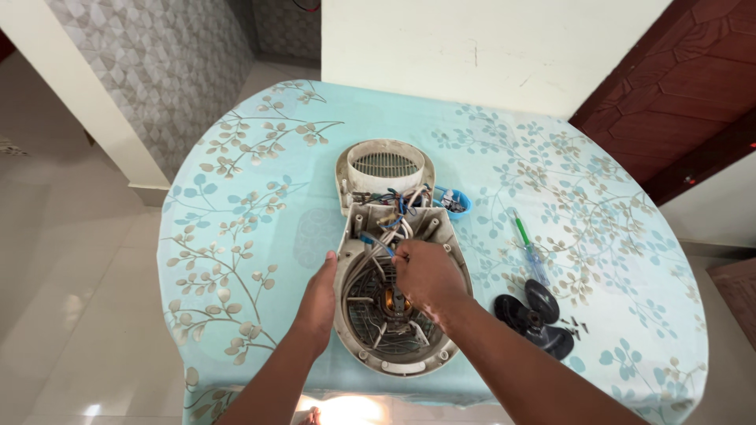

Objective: The person services a disassembled table fan on a table. They handle small screws and parts, brush the fan blades, motor and housing with a toothbrush, use a screwdriver on the housing, and use red-handled pliers on the motor area.

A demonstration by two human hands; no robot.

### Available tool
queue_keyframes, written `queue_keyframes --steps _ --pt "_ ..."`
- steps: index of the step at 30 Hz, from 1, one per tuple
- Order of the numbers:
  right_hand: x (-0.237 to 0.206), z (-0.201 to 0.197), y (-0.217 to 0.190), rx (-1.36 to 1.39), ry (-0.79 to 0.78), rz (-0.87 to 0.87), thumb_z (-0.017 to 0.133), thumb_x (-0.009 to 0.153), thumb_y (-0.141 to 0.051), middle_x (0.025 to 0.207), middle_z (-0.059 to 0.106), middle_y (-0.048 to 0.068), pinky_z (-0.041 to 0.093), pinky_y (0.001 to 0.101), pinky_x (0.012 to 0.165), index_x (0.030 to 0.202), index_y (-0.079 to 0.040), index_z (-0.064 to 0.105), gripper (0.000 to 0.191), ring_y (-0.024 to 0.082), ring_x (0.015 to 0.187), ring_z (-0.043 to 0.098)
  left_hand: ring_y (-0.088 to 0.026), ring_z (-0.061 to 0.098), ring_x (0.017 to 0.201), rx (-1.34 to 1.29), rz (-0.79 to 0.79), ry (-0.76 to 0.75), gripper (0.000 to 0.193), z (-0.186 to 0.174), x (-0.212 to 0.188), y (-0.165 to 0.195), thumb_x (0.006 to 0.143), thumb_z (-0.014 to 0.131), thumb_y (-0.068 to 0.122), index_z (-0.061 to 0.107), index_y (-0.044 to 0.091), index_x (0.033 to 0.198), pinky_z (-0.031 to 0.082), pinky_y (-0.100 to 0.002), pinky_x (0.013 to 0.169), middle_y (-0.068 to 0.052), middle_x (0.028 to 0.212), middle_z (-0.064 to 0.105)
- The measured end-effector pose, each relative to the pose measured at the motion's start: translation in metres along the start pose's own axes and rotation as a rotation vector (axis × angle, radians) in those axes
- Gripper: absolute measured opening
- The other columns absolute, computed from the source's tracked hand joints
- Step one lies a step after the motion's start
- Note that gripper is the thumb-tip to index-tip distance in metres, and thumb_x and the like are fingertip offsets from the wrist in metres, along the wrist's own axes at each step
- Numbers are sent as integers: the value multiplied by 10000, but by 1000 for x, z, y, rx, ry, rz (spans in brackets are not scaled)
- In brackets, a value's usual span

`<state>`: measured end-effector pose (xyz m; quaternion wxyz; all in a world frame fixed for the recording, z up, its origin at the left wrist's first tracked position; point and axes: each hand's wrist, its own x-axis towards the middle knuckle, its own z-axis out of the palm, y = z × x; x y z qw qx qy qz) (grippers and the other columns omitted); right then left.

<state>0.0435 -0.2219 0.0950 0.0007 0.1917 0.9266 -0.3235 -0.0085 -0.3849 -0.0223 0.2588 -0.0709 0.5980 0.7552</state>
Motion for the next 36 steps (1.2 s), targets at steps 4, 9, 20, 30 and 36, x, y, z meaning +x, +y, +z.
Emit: queue_keyframes --steps 4,9,20,30,36 --pt "5 7 9 -21 22 -107 649 933 -176 755 708 167 516 444 634 888 -37 712 159 310 631 673 -209 650 1150 -192 -44 -61 733 -7 -11 -4 985 399 588 658 -5 1330 458 -350 1037 -122 1254 731" --pt "-4 3 18 30 -2 -185 644 931 -183 755 718 174 522 428 619 919 -51 724 155 321 617 670 -164 665 1054 -40 113 -34 611 -8 -14 -9 942 556 526 735 27 1245 484 -316 983 -85 1139 768" --pt "4 -45 28 18 -185 45 683 922 -263 745 752 114 539 392 590 975 -69 772 220 205 588 660 -127 689 875 -174 84 50 476 -6 -8 -18 917 670 422 787 8 1122 526 -289 839 -58 971 789" --pt "-13 -79 45 -144 -325 89 676 948 -297 796 765 154 546 398 667 1019 -38 738 276 273 656 678 -134 690 853 -157 89 90 453 -1 -9 -17 940 633 410 784 13 1096 531 -292 816 -55 950 780" --pt "-33 -72 72 -20 -239 34 705 908 -312 801 795 124 592 363 687 975 -33 749 290 226 693 759 -143 680 863 -144 97 85 460 -2 -13 -11 955 636 400 780 -16 1090 524 -303 819 -72 959 775"
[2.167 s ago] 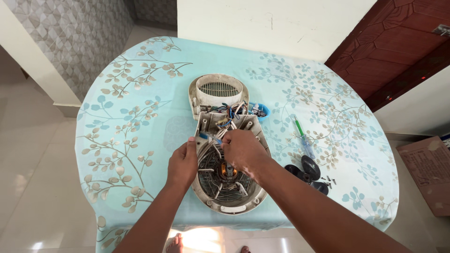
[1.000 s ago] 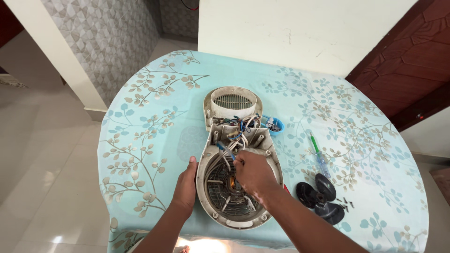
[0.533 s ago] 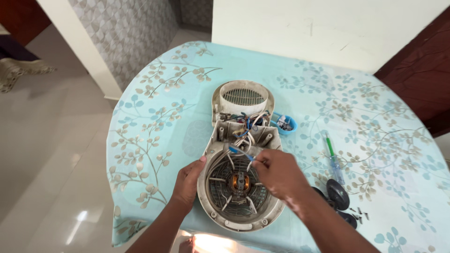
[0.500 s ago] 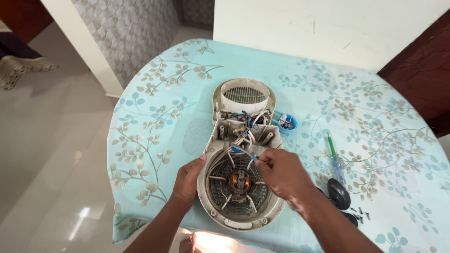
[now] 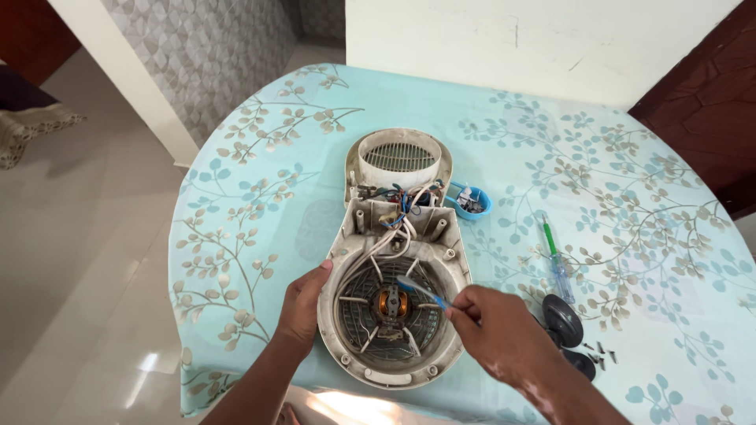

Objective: The person services a disassembled table fan on a table. They handle small screws and parts, brush the fan blades, motor and housing with a toothbrush, use a screwdriver on the housing, and use red-handled pliers on the motor area.

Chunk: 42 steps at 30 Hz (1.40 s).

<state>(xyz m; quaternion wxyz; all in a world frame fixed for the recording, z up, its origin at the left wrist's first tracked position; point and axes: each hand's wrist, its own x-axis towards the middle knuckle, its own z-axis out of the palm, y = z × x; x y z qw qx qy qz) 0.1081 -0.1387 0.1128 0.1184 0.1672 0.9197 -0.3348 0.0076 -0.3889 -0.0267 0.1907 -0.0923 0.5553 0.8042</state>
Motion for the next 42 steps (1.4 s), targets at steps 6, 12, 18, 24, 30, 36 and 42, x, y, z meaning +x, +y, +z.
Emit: queue_keyframes --steps 6,12,18,24,30,36,42 --pt "-17 16 -3 80 39 113 680 919 -301 763 793 136 571 366 657 977 -22 748 293 220 634 732 -152 688 866 29 -49 11 476 -1 -4 7 945 627 415 788 -5 1098 526 -304 831 -84 965 784" --pt "-15 35 -19 67 72 172 680 931 -295 676 722 165 511 386 594 928 -5 736 295 234 553 609 -136 688 842 -16 -30 10 437 -3 -3 5 932 655 383 792 -2 1088 531 -289 809 -65 948 791" --pt "-28 52 -12 55 185 135 691 913 -282 638 686 123 505 379 559 872 -2 719 285 216 498 600 -98 641 814 -13 47 -45 436 -9 7 -7 949 670 382 793 -26 1042 512 -273 779 -36 918 766" --pt "-53 64 -11 93 180 238 679 927 -273 604 685 152 481 410 535 853 -2 705 282 227 507 561 -66 640 803 2 56 -20 402 -9 10 -12 928 677 384 796 14 1031 512 -238 774 -3 898 768" --pt "-33 62 -34 -13 149 193 644 965 -290 608 664 118 501 377 546 836 -2 697 321 215 487 593 -76 609 781 -22 78 -51 419 -12 8 -11 944 686 380 794 -18 1017 492 -252 746 -8 877 741" --pt "-29 58 -42 57 86 266 638 981 -290 590 646 141 469 410 526 844 -9 698 318 223 488 557 -85 601 750 44 65 -24 453 -9 5 -6 956 665 418 797 -14 992 485 -254 724 -18 846 737" --pt "-60 66 -28 48 174 232 665 946 -277 568 641 144 465 388 512 837 9 699 308 222 475 558 -82 625 769 20 61 -11 443 -6 6 -4 945 670 411 795 -8 1019 500 -246 740 -18 878 757"
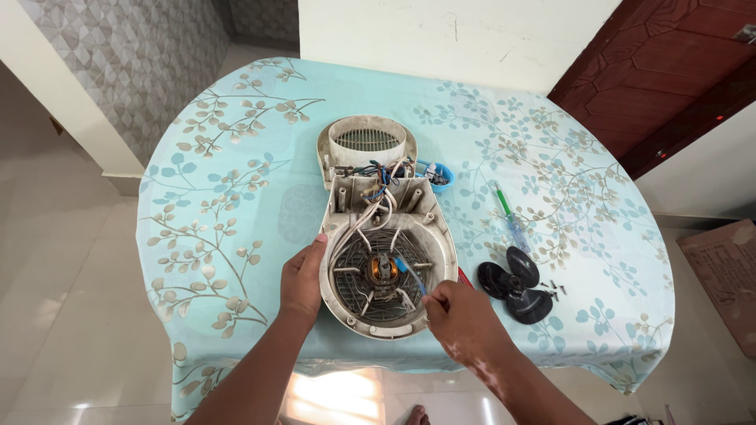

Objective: The person services a disassembled table fan on a table. They handle small screws and parts, brush the fan blades, motor and housing with a toothbrush, use a screwdriver on the housing, and use red-handled pliers on the motor area.

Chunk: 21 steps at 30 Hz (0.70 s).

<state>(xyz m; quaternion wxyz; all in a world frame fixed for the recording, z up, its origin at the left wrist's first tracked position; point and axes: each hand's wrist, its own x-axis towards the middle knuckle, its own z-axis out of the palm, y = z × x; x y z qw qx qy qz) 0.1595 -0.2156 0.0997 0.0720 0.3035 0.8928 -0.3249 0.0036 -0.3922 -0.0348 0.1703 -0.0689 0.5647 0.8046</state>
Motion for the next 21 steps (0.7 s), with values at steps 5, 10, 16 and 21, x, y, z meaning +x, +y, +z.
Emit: queue_keyframes --steps 5,10,16,21 --pt "-5 0 3 24 -9 2 669 937 -297 609 684 146 497 378 542 848 10 701 321 213 503 600 -97 647 795 -25 -4 4 457 -1 0 4 936 680 415 790 -15 1044 515 -261 763 -34 905 766" --pt "19 -2 -7 -12 -77 56 632 964 -339 700 747 95 533 351 629 847 -9 723 362 187 594 670 -99 655 808 0 -6 22 466 1 -4 5 928 679 425 796 -8 1054 518 -262 782 -41 918 774" --pt "15 1 -5 10 -90 40 608 972 -346 698 757 87 537 333 621 850 -39 703 343 163 594 683 -107 649 803 -15 -12 13 475 4 -4 2 934 675 424 794 -22 1048 517 -271 780 -48 911 770" --pt "0 -6 4 33 -127 78 637 971 -360 674 721 118 510 366 566 836 2 705 392 177 534 608 -97 650 813 3 3 26 464 5 -3 0 936 675 425 788 -10 1051 516 -263 790 -42 912 766"
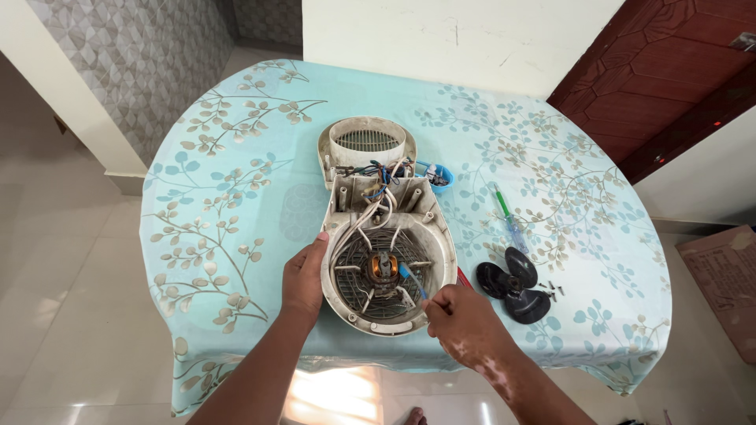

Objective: The person services a disassembled table fan on a table. They handle small screws and parts, brush the fan blades, motor and housing with a toothbrush, use a screwdriver on the housing, and use red-handled pliers on the motor area.

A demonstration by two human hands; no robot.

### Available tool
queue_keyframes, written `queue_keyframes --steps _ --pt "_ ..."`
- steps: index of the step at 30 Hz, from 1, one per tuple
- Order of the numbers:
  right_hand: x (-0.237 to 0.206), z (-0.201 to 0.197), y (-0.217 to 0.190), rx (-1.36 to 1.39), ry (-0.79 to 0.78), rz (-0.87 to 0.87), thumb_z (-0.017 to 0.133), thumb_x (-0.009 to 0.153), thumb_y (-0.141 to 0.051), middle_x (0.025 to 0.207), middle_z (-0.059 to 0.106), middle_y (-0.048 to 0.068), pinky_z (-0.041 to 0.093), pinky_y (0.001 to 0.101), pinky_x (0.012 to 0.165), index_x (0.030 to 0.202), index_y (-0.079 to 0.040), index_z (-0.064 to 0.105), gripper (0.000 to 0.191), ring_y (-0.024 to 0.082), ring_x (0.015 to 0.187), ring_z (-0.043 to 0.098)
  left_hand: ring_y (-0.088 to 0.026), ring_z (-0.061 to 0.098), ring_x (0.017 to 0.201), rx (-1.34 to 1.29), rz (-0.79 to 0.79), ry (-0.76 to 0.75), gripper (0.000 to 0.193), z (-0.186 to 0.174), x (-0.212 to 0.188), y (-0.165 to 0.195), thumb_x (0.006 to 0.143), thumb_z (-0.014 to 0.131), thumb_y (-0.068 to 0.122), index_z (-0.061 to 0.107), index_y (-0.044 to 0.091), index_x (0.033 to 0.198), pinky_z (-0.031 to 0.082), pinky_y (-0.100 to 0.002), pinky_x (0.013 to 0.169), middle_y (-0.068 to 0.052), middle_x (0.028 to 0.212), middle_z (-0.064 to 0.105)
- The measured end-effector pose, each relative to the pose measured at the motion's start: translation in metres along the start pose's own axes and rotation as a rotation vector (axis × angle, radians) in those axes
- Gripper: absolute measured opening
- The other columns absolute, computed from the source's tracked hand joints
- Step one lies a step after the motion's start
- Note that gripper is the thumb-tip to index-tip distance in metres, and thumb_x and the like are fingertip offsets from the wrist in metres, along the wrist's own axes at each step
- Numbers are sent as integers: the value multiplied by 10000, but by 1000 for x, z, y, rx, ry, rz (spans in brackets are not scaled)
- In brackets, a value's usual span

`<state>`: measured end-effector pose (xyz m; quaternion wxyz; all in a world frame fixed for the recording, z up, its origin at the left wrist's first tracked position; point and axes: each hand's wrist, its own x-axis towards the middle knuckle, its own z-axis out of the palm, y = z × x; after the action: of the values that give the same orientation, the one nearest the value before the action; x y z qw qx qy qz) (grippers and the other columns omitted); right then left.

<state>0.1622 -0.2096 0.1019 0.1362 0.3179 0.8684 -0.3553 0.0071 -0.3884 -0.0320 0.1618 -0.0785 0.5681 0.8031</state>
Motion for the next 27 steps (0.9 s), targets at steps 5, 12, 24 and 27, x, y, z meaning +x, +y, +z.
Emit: queue_keyframes --steps 5,12,24,27 --pt "10 -2 -14 11 -3 15 615 974 -356 688 737 71 515 350 560 825 -19 702 379 161 521 595 -107 651 800 -2 -17 -13 475 -4 -2 7 937 665 436 791 -10 1040 520 -270 780 -43 904 770" --pt "22 3 -14 25 17 -65 624 975 -348 677 745 85 519 320 562 840 -3 706 380 115 533 643 -98 654 798 17 -10 -7 453 -1 -2 3 932 661 436 793 13 1027 520 -258 776 -30 892 770" --pt "20 -2 -8 57 47 -97 653 951 -324 664 733 85 501 321 544 829 0 723 353 126 513 600 -83 614 743 -2 25 -36 449 -1 0 0 965 644 420 795 -3 960 501 -252 721 -16 840 744" --pt "25 1 -18 72 5 -46 636 967 -318 672 712 91 496 361 561 838 4 710 355 161 532 585 -84 615 740 3 -1 -30 437 -2 0 -1 957 646 419 796 8 957 499 -254 717 -13 830 747"
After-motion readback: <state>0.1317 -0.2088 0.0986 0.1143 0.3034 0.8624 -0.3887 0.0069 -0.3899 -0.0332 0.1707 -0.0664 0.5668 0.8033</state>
